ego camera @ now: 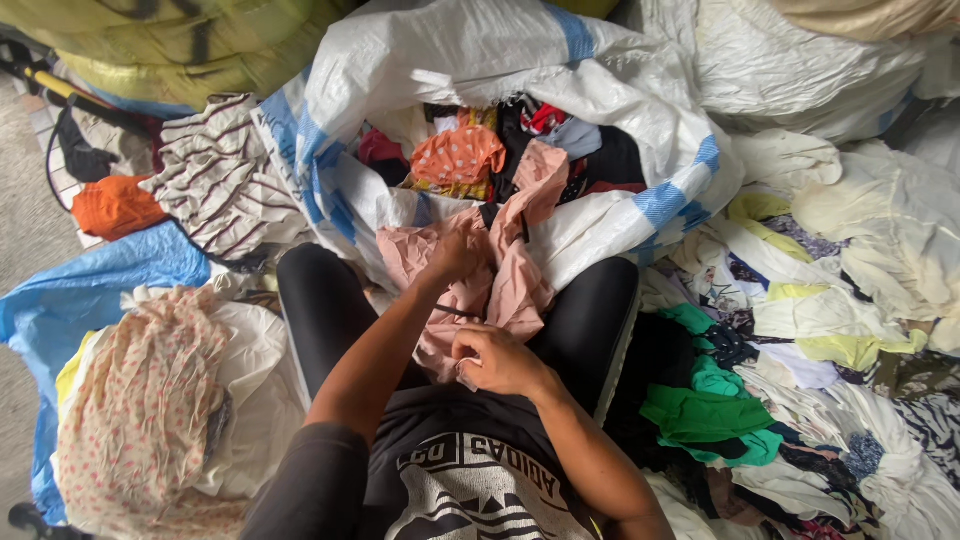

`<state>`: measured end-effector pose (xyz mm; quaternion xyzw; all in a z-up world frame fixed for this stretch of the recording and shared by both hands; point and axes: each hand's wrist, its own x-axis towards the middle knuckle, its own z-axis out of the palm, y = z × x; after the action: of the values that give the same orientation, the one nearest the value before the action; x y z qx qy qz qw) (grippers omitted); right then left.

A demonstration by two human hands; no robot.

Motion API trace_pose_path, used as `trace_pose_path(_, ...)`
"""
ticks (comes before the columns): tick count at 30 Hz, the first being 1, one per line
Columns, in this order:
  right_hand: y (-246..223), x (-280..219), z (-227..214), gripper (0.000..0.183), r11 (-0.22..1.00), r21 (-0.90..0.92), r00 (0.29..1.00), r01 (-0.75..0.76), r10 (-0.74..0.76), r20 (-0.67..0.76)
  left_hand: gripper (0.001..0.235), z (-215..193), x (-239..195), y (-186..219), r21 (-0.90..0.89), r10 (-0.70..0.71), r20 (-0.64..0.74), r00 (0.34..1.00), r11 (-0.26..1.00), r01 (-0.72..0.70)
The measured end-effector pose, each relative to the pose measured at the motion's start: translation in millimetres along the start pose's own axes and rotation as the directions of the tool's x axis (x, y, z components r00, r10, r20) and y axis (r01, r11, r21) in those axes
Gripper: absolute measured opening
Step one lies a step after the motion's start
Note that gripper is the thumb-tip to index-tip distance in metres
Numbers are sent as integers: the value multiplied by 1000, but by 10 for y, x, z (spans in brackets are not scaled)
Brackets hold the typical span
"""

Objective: The person sits cross-legged on the floor and sorts through a large pile of clothes. They pick up a pink garment, unfold it, and inspect it before placing it into a large white sack. They then pick up a patterned green garment, unfold it, and place it into the sack as well.

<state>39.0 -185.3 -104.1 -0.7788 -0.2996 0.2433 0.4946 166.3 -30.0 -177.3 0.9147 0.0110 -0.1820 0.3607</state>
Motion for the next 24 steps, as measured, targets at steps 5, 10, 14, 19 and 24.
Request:
trace_pose_path(5,155,64,-442,41,986,122,968,-117,85,236,35,114,134,-48,58,-151,129,980,988,145)
trace_pose_path(10,380,684,-1108,96,990,-106,967,-95,66,-246,39,-445,-209,-3,-300,269,108,957,927,-227)
trace_pose_path(14,682,849,-1460,32,933,-255,949,-254,189,-252,36,-1127,-140,-160,-242,286,-139,948,919,-313)
trace_pose_path(19,1092,539,-2341,18,937,-303,665,-174,-115,-738,21,-1855,-111,-844,-14,189,-496,847,974,-226)
trace_pose_path(24,938,124,-3025,15,969,-168,361,-181,-93,-928,18,-2520,-460,-922,-189,-79,-641,763,980,-57)
